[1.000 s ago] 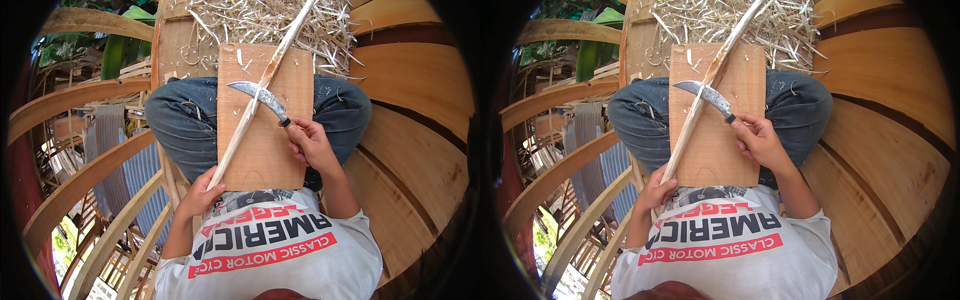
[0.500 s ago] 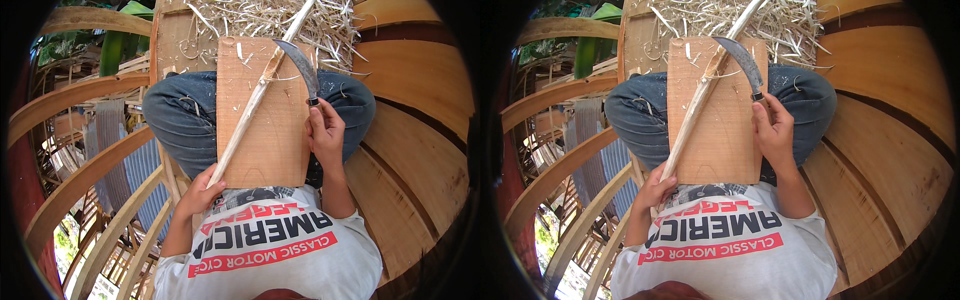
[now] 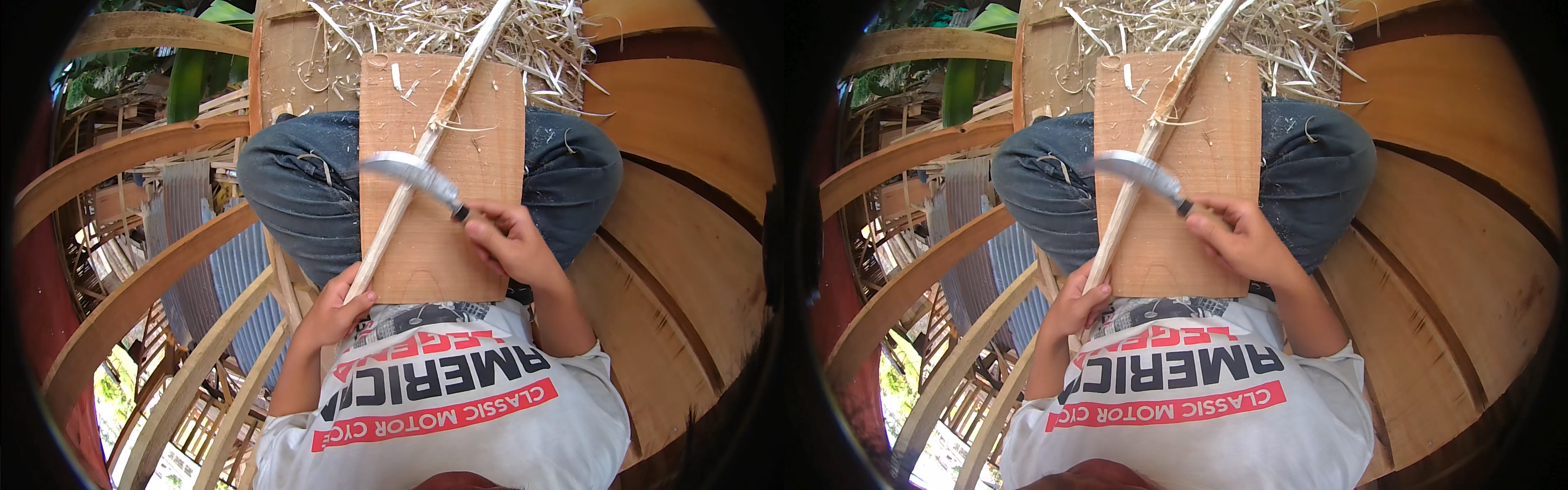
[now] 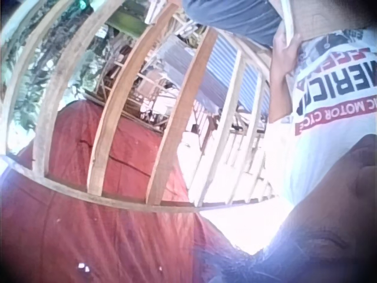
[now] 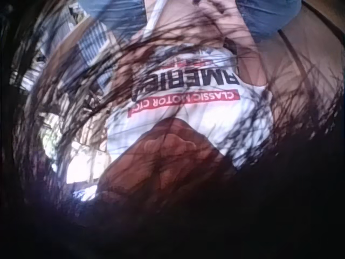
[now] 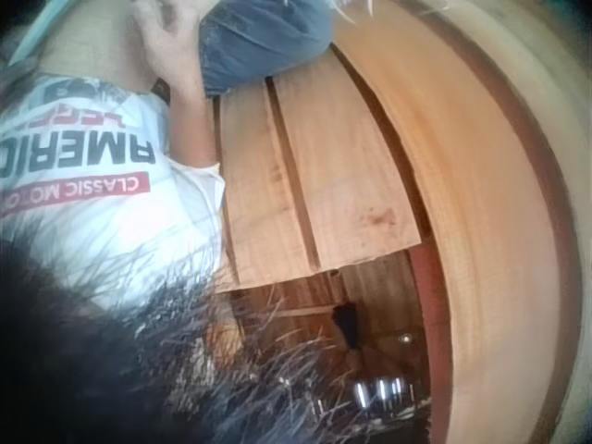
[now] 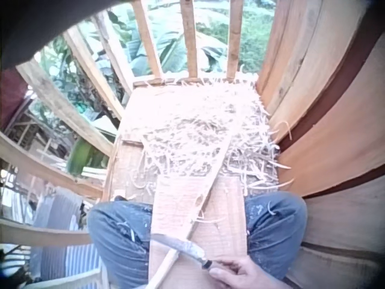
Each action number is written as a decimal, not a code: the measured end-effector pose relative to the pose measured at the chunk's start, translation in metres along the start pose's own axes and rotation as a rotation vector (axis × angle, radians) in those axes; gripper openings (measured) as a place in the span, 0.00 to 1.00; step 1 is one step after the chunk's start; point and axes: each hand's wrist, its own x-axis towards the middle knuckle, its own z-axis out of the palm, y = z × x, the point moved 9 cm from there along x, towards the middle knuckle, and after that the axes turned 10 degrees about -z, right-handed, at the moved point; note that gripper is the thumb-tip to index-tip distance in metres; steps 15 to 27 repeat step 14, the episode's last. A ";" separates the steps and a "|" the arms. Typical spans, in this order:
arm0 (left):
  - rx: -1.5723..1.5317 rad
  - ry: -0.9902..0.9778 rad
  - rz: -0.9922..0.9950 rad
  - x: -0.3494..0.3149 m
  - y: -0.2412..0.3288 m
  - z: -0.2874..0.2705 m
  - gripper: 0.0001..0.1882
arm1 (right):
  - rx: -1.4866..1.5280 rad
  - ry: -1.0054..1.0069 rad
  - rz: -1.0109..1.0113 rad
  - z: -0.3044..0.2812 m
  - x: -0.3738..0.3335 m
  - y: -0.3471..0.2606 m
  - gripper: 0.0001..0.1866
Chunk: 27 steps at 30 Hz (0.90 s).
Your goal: The person sits cross-legged and uses a curved knife to shave thin strips from a long piece of wood held against a wooden board on their lap. Wood shavings accumulate on the board as the person repeatedly draws the knife along the wood.
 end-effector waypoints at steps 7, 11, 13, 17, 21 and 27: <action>-0.014 0.009 0.048 -0.001 0.006 0.001 0.25 | -0.030 0.164 -0.105 -0.018 0.003 -0.006 0.13; -0.003 0.005 0.089 0.003 0.009 0.004 0.27 | -0.043 0.333 -0.175 -0.026 0.000 -0.006 0.14; -0.019 -0.009 0.068 0.003 0.006 0.002 0.28 | -0.100 0.365 -0.202 -0.027 -0.001 -0.005 0.15; -0.028 -0.021 0.052 0.004 0.005 0.002 0.29 | -0.101 0.365 -0.200 -0.027 -0.001 -0.005 0.15; -0.028 -0.021 0.052 0.004 0.005 0.002 0.29 | -0.101 0.365 -0.200 -0.027 -0.001 -0.005 0.15; -0.028 -0.021 0.052 0.004 0.005 0.002 0.29 | -0.101 0.365 -0.200 -0.027 -0.001 -0.005 0.15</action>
